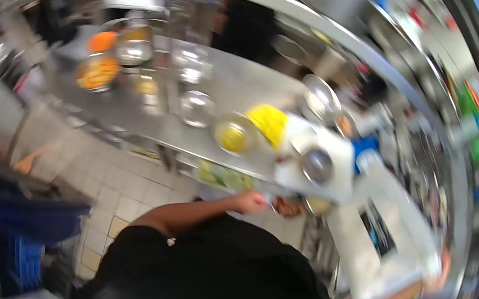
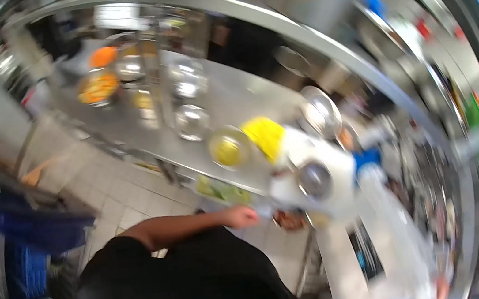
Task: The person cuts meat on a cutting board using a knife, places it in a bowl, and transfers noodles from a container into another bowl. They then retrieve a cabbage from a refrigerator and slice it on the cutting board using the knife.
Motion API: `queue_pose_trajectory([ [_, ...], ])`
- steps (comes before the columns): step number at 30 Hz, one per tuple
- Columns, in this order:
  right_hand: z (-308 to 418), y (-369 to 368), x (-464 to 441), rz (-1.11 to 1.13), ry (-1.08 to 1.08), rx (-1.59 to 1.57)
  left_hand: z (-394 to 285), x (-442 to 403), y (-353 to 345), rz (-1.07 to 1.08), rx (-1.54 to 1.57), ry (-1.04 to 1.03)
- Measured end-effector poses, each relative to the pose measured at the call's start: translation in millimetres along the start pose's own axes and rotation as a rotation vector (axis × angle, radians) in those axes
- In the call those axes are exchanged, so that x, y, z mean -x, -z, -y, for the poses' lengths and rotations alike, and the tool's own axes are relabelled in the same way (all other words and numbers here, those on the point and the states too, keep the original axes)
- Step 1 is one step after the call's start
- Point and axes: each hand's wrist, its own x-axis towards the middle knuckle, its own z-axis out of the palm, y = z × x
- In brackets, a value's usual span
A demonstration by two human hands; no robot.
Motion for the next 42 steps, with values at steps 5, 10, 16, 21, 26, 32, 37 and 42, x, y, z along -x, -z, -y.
queue_pose_trajectory([
  [5,18,-67,-22,-0.004,0.104,0.314,-30,82,-3,-0.188,-0.07,0.258],
  [10,-59,-133,-4,0.073,0.089,0.414,-23,160,-9,-0.332,0.006,0.517],
  [16,-101,-201,25,0.009,0.087,0.466,-13,193,-6,-0.472,0.064,0.624],
  [21,-98,-235,88,0.012,0.065,0.414,-16,199,-12,-0.525,0.069,0.607],
  [26,-85,-235,132,0.029,-0.017,0.307,-21,210,-19,-0.44,-0.009,0.7],
  [32,-95,-234,191,0.227,-0.057,0.148,-2,227,-15,-0.399,-0.14,0.731],
  [37,-102,-239,197,0.31,-0.145,0.137,31,236,6,-0.413,-0.188,0.743],
  [42,-96,-238,191,0.342,-0.066,0.351,78,251,43,-0.461,-0.418,0.671],
])
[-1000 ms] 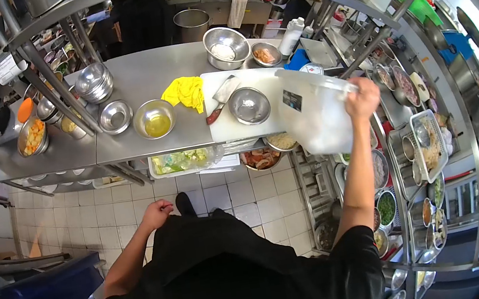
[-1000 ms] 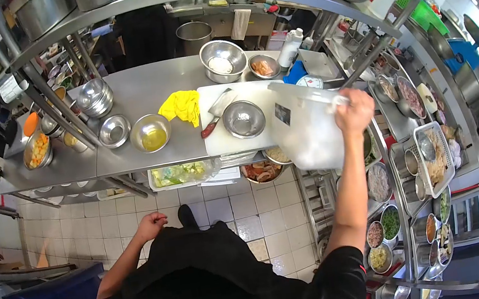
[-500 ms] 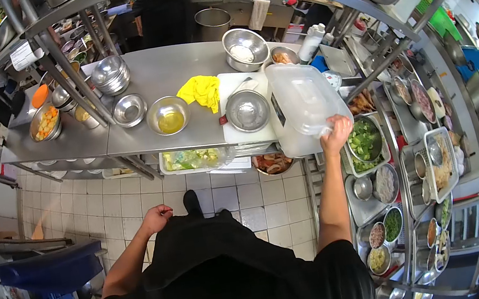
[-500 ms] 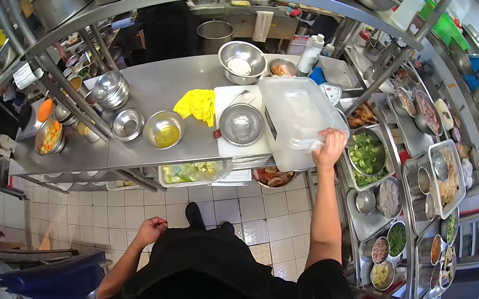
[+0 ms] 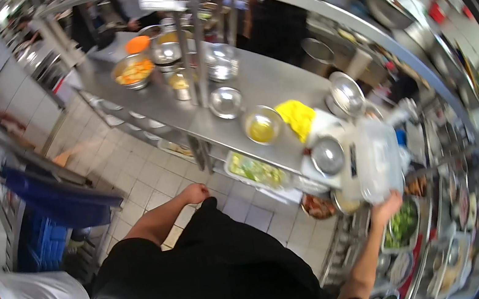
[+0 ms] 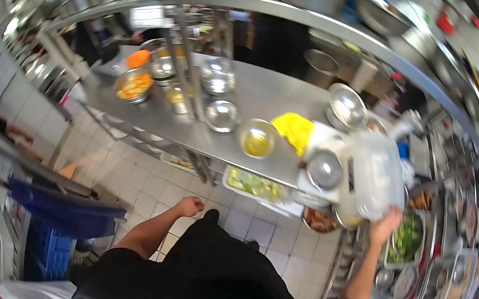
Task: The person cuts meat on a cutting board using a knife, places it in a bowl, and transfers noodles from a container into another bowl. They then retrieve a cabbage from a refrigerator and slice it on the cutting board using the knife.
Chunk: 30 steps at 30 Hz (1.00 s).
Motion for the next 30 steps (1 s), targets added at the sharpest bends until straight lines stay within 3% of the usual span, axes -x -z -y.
queue_pose_trajectory([
  [4,31,9,9,-0.006,-0.165,0.145,40,-9,36,-0.101,0.209,0.247],
  [7,40,-9,24,-0.233,-0.114,-0.026,87,-12,65,-0.151,0.372,0.379],
  [9,88,-12,14,-0.435,-0.06,-0.069,149,-16,69,-0.235,0.449,0.402],
  [11,174,-19,-5,-0.452,-0.049,-0.127,203,-10,86,-0.134,0.37,0.466],
  [12,216,-26,-13,-0.425,-0.048,-0.169,228,-6,96,-0.081,0.334,0.498],
  [16,364,-58,-28,-0.225,-0.047,-0.328,304,37,117,-0.221,0.492,0.786],
  [20,457,-83,-28,0.033,-0.113,-0.444,375,62,108,-0.177,0.474,0.938],
  [24,495,-99,-17,0.239,-0.248,-0.523,396,65,101,-0.087,0.519,0.921],
  [26,497,-101,-9,0.31,-0.339,-0.55,393,60,102,0.028,0.447,0.764],
  [30,473,-98,10,0.407,-0.568,-0.579,388,32,89,0.183,0.359,0.639],
])
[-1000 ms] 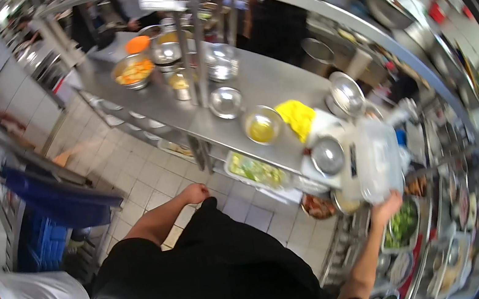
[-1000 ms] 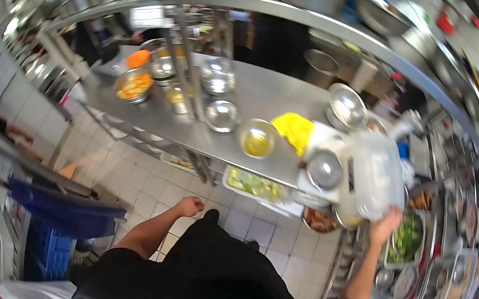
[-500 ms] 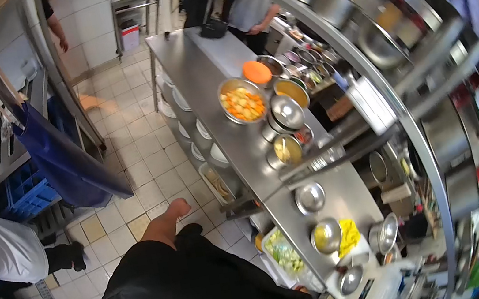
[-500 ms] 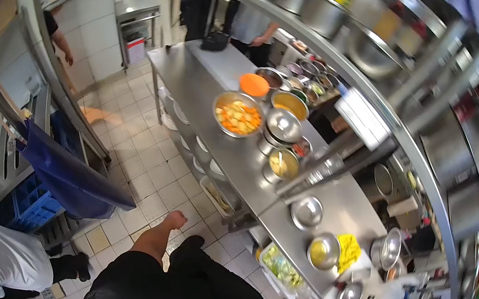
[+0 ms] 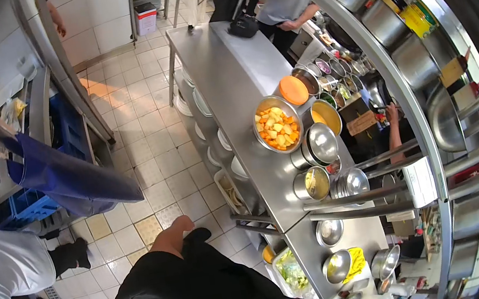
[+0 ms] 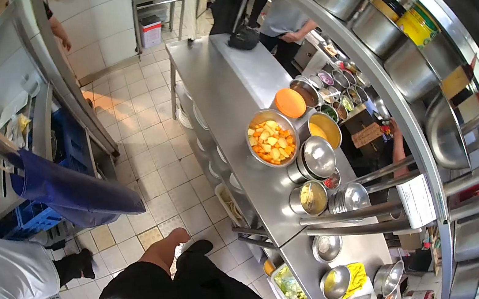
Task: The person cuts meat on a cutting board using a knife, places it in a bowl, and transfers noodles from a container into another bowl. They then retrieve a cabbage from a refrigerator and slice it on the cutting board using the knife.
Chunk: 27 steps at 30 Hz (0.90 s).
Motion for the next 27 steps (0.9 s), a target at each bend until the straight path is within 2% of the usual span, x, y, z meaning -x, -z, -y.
queue_pose_trajectory([
  [1,-12,9,2,-0.003,-0.068,-0.02,-7,-7,-3,0.055,-0.059,-0.022],
  [4,-75,59,8,-0.073,-0.307,-0.115,-46,-11,-17,-0.079,-0.166,-0.056],
  [5,-104,86,8,-0.111,-0.395,-0.16,-79,14,-5,-0.076,-0.33,-0.209],
  [8,-231,217,18,-0.302,-0.612,-0.407,-169,46,-11,0.039,-0.377,-0.497],
  [10,-320,328,0,-0.309,-0.561,-0.682,-237,55,-33,0.11,-0.469,-0.702],
  [11,-294,353,-6,-0.139,-0.596,-0.595,-268,59,-52,0.161,-0.509,-0.8],
  [12,-322,370,-19,-0.075,-0.431,-0.919,-299,64,-71,0.147,-0.518,-0.952],
  [13,-313,374,-35,-0.395,-0.562,-0.79,-330,69,-93,0.143,-0.508,-1.099],
  [14,-292,372,-54,-0.527,-0.56,-1.018,-363,85,-113,0.119,-0.446,-1.206],
  [15,-276,376,-69,-0.483,-0.662,-0.78,-399,111,-129,0.107,-0.377,-1.308],
  [17,-244,377,-87,-0.505,-0.714,-0.733,-469,178,-159,0.152,-0.397,-1.314],
  [19,-246,372,-104,-0.392,-0.727,-0.818,-520,225,-204,0.168,-0.374,-1.37],
  [20,-244,369,-114,-0.33,-0.78,-0.726,-540,245,-226,0.177,-0.389,-1.433],
  [21,-278,366,-124,-0.248,-0.776,-0.765,-556,263,-245,0.177,-0.394,-1.491],
  [24,-233,358,-123,-0.358,-0.734,-0.7,-590,304,-288,0.154,-0.414,-1.592],
  [27,-248,357,-131,-0.352,-0.713,-0.706,-621,321,-314,0.098,-0.439,-1.68],
])
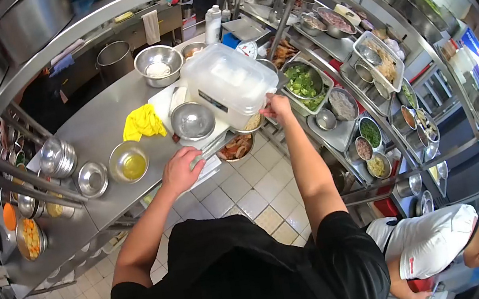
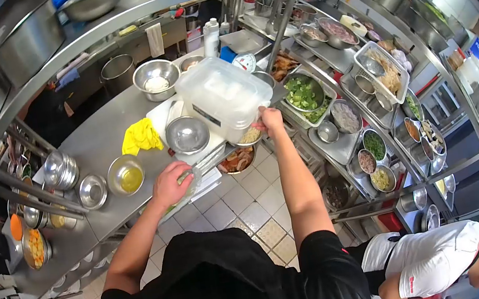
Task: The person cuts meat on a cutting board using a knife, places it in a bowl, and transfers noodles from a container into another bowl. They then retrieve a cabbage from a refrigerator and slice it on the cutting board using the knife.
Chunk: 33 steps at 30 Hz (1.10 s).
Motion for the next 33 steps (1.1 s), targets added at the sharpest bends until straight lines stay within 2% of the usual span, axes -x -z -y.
queue_pose_trajectory([
  [3,18,-7,11,-0.051,-0.059,-0.004,1,-46,-7,-0.026,-0.07,-0.071],
  [5,19,-7,8,-0.003,-0.057,-0.101,8,-77,-12,-0.061,-0.098,-0.091],
  [8,9,5,6,0.235,-0.017,-0.271,13,-118,-14,-0.125,-0.1,-0.057],
  [11,-24,6,2,0.299,-0.057,-0.532,24,-154,-21,-0.129,-0.121,-0.076],
  [14,-52,13,-8,0.266,-0.137,-0.43,32,-189,-29,-0.105,-0.175,-0.119],
  [17,-70,18,-11,-0.574,0.408,0.411,33,-221,-23,-0.084,-0.204,-0.167],
  [18,-24,8,19,-0.549,0.532,0.496,35,-229,-21,-0.099,-0.208,-0.165],
  [20,25,-14,23,-0.234,0.908,0.7,41,-236,-25,-0.13,-0.208,-0.127],
  [21,56,-38,33,-0.064,0.851,0.792,47,-238,-29,-0.15,-0.205,-0.098],
  [22,67,-57,30,-0.001,0.911,0.916,51,-240,-31,-0.17,-0.205,-0.071],
  [24,70,-87,8,-0.029,0.947,1.309,52,-237,-32,-0.153,-0.236,-0.061],
  [27,78,-96,-28,0.217,0.942,1.431,44,-220,-26,-0.051,-0.331,-0.05],
  [30,83,-85,-68,0.543,0.756,1.17,22,-217,-18,0.031,-0.46,-0.04],
  [33,131,-88,-92,0.705,0.636,1.268,-9,-236,-11,0.041,-0.557,-0.057],
])
